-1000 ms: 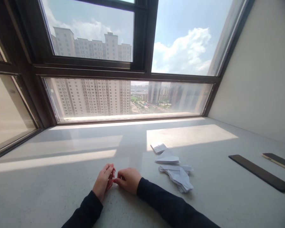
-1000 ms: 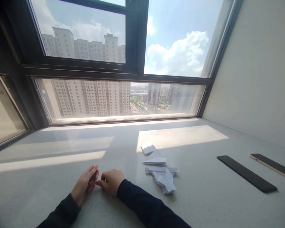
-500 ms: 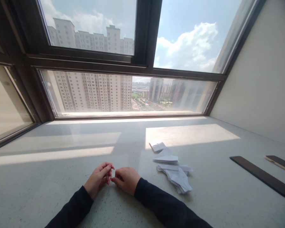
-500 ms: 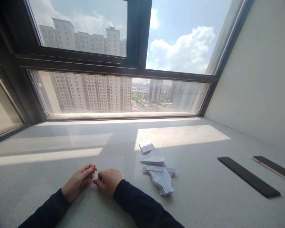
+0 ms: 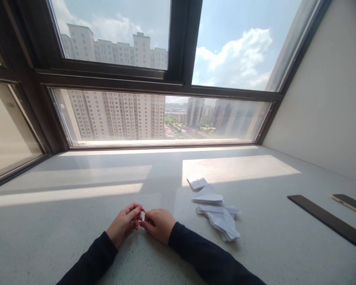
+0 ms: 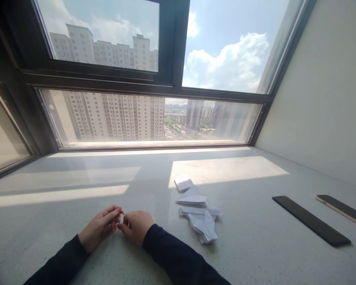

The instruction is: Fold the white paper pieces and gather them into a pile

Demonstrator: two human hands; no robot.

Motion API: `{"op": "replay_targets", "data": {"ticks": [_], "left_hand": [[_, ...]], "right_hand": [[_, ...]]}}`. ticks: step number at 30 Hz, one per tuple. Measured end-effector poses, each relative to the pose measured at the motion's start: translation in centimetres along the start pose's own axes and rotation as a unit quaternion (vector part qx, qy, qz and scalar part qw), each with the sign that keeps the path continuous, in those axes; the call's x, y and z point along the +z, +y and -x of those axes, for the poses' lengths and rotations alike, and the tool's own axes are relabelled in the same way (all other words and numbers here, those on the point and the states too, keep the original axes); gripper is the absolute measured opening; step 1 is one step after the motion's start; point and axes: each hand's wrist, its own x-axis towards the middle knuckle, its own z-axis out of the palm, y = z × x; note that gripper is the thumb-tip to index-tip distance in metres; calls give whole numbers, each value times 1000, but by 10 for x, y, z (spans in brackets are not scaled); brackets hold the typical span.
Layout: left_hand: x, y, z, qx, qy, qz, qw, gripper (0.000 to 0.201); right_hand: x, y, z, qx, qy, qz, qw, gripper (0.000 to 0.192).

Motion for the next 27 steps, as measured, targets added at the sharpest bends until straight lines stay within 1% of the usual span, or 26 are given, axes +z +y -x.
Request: {"op": "replay_targets", "data": {"ticks": [4, 15, 23, 27], "left_hand": [[0, -1, 0, -1, -5, 1, 1000, 22], [2, 2, 3, -9, 4, -8, 1000, 24], [3, 2, 4, -6, 7, -6, 1000, 26], [4, 3, 4, -3, 3, -5, 1000, 26]], "right_hand": [[-1, 0, 0, -4, -1, -2, 1000, 23], [-2, -1, 0, -1, -3, 6, 1000, 23], [-5, -2, 0, -7, -13, 0, 1000, 21], [-5, -2, 1, -6, -7, 1, 1000, 21]]}}
